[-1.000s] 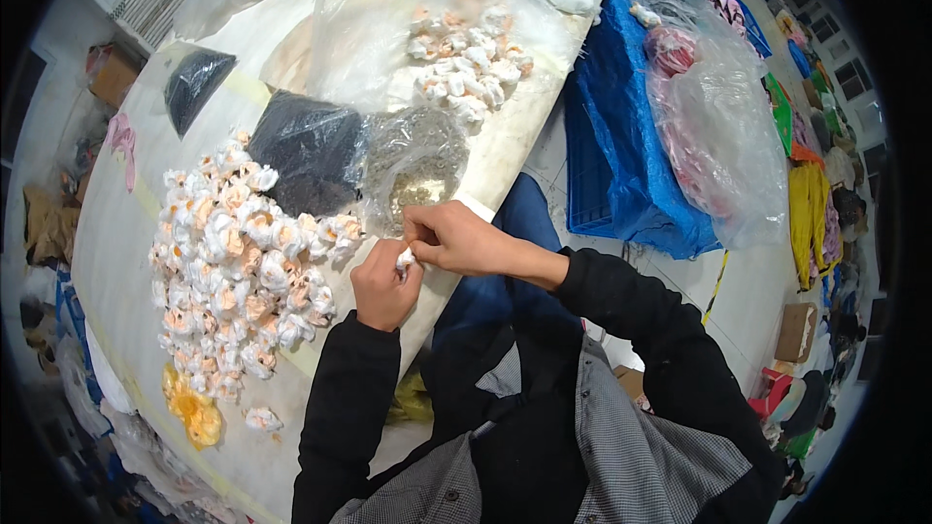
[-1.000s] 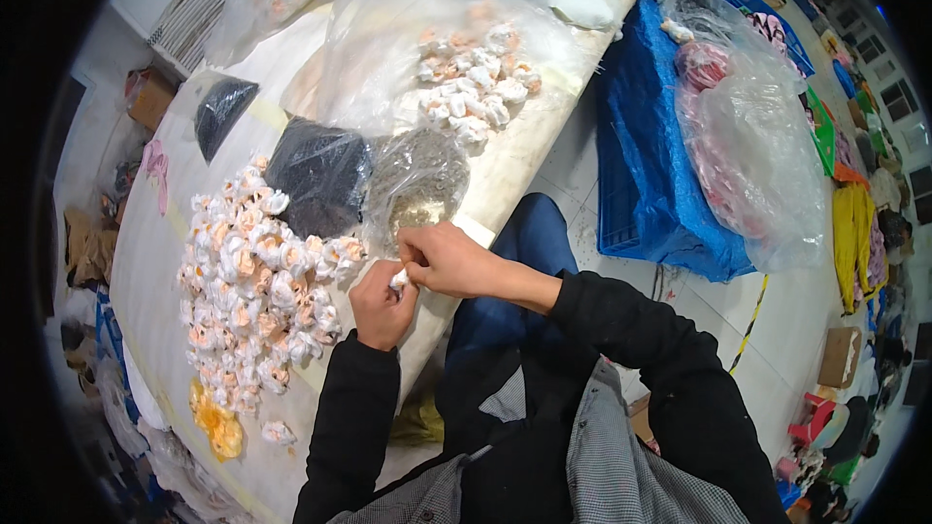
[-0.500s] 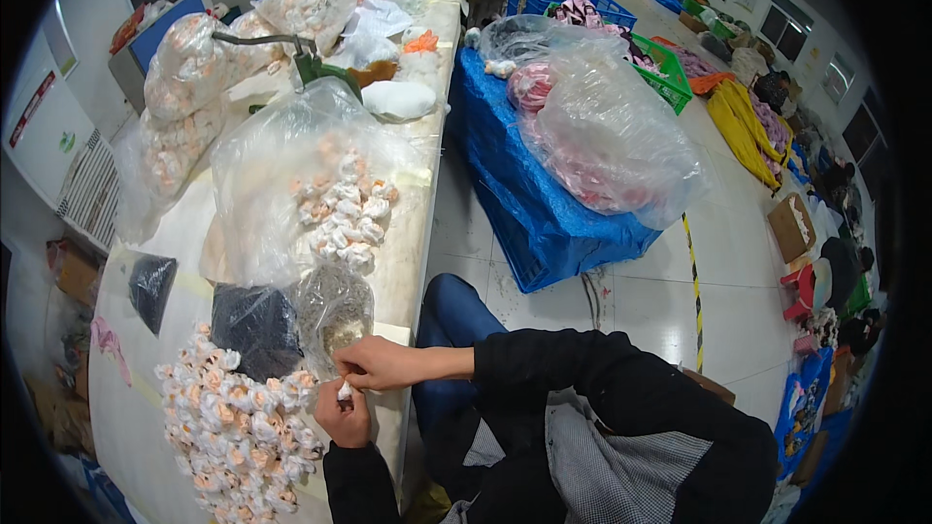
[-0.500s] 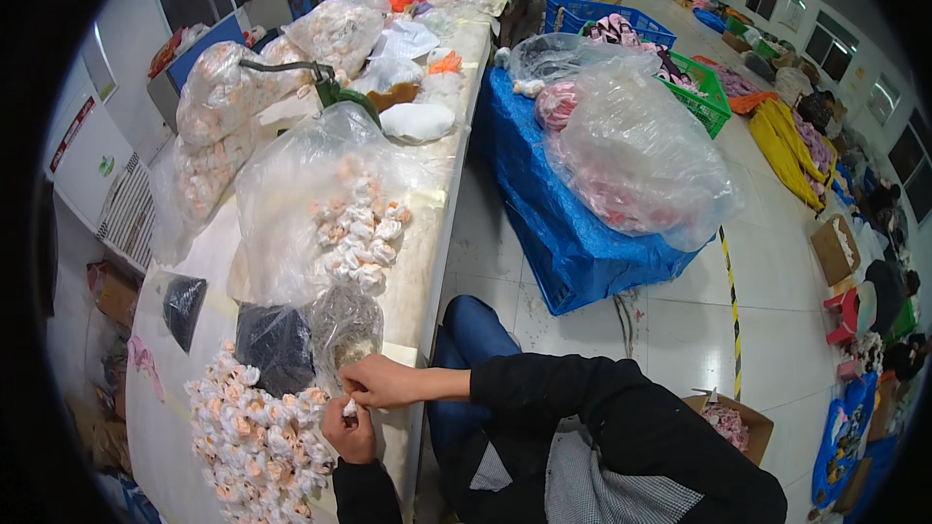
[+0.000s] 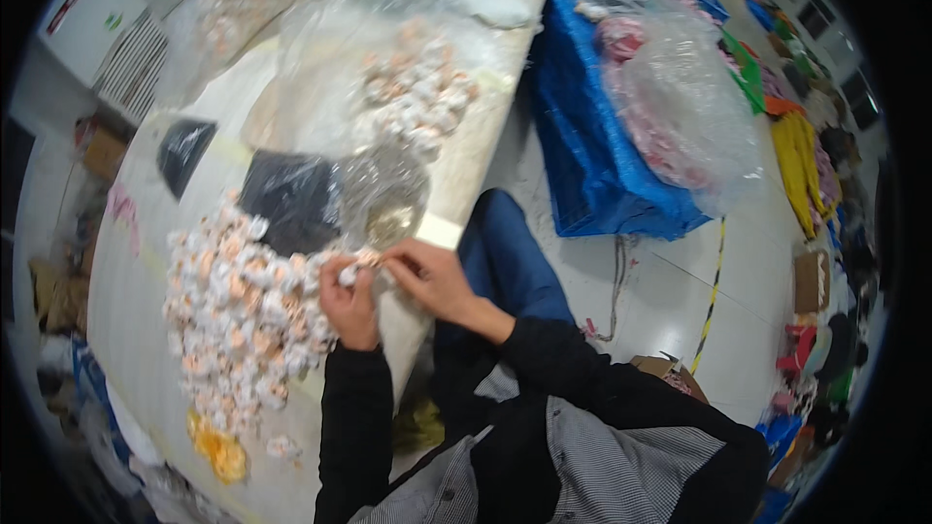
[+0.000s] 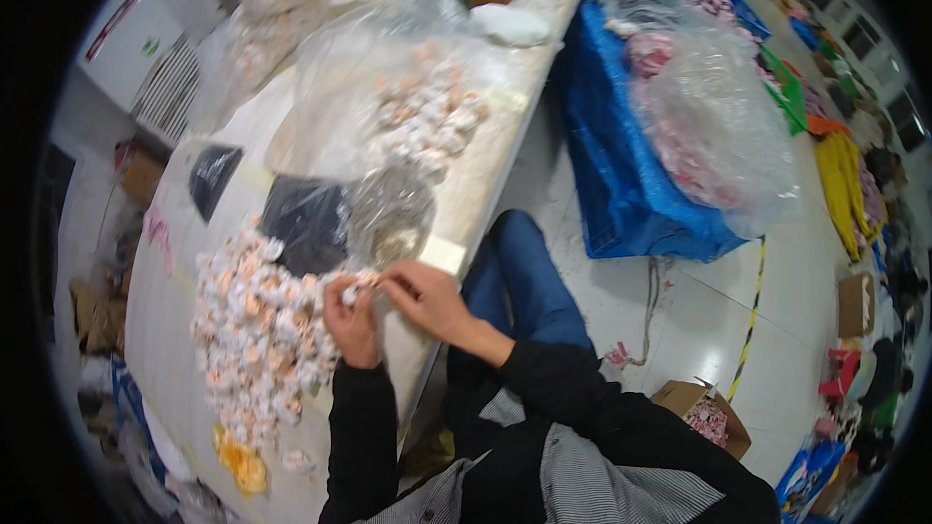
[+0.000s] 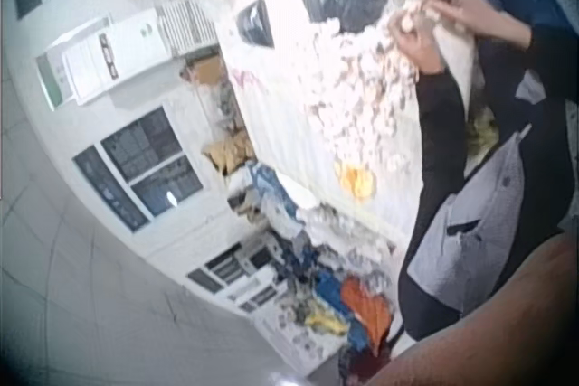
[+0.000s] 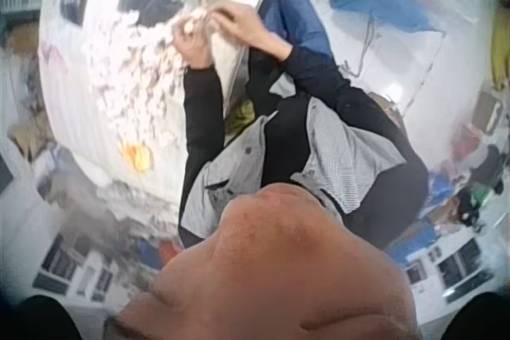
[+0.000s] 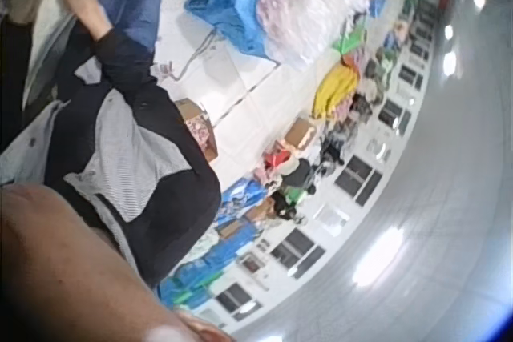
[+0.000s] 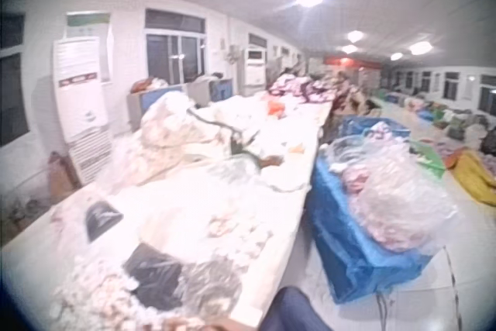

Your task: The person sits on the floor and repeatedly picks small white fluffy items and tiny metallic pieces from a table, then attaches the metallic pieces to the fluffy items by hand. The finished items are placed into a plastic bag on the table.

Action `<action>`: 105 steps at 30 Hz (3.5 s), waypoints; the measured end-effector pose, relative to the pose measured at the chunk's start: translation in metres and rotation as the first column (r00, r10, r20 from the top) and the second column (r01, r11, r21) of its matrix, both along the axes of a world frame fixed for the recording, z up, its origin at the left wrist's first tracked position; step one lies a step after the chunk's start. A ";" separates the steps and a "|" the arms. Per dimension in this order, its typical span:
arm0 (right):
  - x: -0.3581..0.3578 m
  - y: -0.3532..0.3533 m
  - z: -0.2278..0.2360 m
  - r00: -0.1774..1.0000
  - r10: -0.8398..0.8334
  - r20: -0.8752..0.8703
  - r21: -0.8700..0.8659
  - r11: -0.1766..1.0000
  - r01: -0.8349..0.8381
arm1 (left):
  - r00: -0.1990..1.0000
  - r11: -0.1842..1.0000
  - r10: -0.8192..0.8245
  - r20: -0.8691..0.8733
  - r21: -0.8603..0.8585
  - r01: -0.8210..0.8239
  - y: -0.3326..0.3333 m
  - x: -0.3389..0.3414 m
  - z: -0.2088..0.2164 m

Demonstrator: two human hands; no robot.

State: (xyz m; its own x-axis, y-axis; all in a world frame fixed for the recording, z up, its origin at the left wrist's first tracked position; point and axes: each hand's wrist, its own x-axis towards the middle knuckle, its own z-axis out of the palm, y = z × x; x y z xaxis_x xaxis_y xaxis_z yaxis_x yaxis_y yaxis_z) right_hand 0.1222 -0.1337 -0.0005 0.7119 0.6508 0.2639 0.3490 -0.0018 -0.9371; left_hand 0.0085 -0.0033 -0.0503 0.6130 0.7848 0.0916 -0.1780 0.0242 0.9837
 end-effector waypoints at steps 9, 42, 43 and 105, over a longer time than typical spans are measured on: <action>0.002 0.001 -0.006 0.993 0.065 -0.099 0.013 0.998 -0.064 | 0.997 0.973 -0.057 0.044 -0.219 0.066 -0.018 0.006 0.038; 0.004 -0.001 0.003 0.989 -0.082 0.123 -0.159 0.982 0.101 | 0.994 0.969 -0.085 0.068 -0.226 0.098 -0.026 0.008 0.035; 0.005 0.000 0.002 0.987 -0.091 0.129 -0.155 0.982 0.110 | 0.993 0.961 -0.103 0.064 -0.250 0.116 -0.025 0.007 0.035; 0.015 0.003 0.020 0.981 0.195 -0.015 -0.222 0.956 -0.194 | 0.966 0.944 -0.121 -0.230 0.274 0.184 -0.010 0.003 0.046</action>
State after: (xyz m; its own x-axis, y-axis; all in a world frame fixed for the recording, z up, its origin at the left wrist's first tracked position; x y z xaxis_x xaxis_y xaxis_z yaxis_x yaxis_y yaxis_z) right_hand 0.1370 -0.1310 0.0199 0.5643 0.8192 0.1020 0.3700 -0.1405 -0.9184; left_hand 0.0120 -0.0135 -0.0039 0.7531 0.6383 0.1592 0.0136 -0.2570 0.9663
